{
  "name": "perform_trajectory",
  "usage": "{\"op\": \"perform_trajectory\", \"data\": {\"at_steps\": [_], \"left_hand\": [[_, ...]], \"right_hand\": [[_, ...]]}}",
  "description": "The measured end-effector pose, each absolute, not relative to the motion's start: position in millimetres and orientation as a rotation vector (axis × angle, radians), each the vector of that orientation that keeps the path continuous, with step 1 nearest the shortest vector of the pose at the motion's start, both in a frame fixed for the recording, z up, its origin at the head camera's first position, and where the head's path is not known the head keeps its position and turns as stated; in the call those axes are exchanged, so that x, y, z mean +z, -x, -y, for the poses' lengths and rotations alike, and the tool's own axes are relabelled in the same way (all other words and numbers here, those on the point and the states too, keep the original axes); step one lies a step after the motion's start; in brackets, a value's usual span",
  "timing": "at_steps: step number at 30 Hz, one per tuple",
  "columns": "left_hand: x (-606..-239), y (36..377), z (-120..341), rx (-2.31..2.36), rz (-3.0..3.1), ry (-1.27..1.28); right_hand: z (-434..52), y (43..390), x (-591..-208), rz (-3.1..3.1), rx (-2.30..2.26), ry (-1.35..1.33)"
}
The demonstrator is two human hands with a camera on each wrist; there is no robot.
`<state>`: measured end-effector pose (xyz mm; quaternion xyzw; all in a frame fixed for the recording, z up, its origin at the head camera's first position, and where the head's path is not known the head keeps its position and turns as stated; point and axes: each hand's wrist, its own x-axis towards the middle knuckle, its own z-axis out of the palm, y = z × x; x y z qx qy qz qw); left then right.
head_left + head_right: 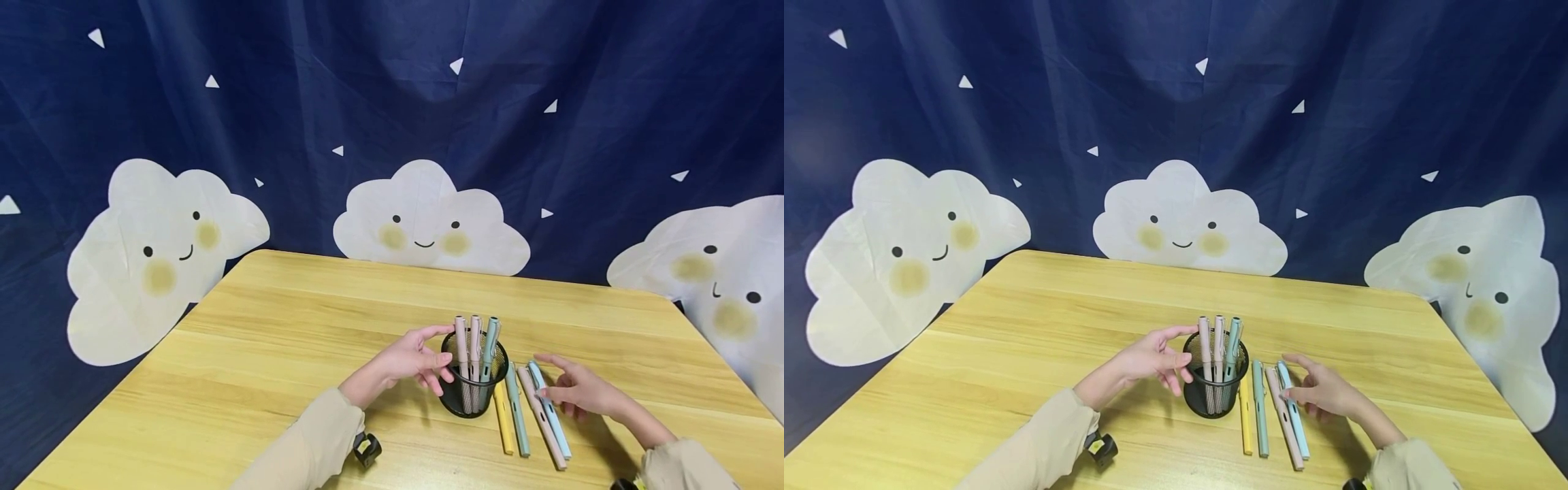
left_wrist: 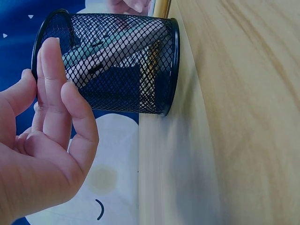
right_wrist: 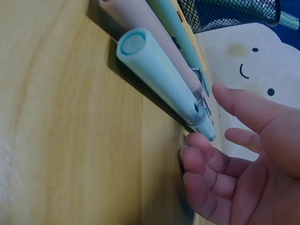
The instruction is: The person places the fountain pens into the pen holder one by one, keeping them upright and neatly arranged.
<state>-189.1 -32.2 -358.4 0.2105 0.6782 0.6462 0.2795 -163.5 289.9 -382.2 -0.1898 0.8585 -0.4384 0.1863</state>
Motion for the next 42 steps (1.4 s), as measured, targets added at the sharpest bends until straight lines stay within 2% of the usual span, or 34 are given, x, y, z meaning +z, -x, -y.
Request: {"op": "perform_trajectory", "data": {"at_steps": [42], "left_hand": [[-356.2, 187.6, 31.1, 1.748, -1.809, -0.525]], "right_hand": [[-288.3, 172.8, -379.0, -2.263, -1.201, 0.501]]}}
